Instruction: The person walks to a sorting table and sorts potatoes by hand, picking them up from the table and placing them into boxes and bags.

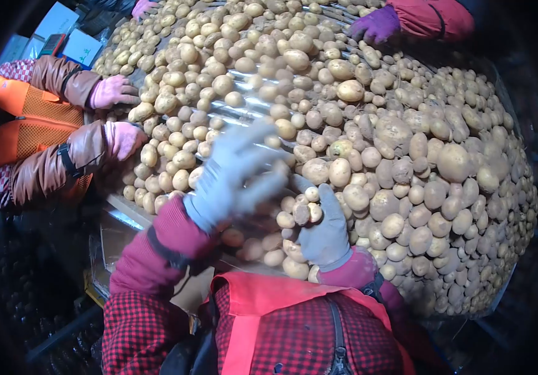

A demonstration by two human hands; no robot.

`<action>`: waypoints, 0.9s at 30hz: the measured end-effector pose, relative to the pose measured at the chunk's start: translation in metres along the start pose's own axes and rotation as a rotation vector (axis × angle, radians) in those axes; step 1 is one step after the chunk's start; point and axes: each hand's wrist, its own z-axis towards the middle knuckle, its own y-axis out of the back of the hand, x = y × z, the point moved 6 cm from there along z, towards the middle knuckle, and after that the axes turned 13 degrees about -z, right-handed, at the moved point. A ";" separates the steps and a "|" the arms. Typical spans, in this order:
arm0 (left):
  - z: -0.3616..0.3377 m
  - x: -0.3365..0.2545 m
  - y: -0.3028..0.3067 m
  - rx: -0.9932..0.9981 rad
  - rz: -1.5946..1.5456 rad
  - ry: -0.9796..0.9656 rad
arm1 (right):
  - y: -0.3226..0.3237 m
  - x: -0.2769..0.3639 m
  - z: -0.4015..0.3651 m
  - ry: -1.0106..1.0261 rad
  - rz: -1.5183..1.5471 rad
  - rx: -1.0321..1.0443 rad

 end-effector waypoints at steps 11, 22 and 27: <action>-0.010 0.102 0.006 0.427 0.771 0.099 | 0.009 -0.015 0.006 -0.094 0.108 0.020; 0.001 0.105 0.012 0.071 0.281 0.264 | -0.008 0.002 -0.002 -0.185 0.454 0.152; 0.010 0.098 -0.021 0.181 0.251 0.260 | 0.004 -0.009 -0.001 -0.199 0.380 0.039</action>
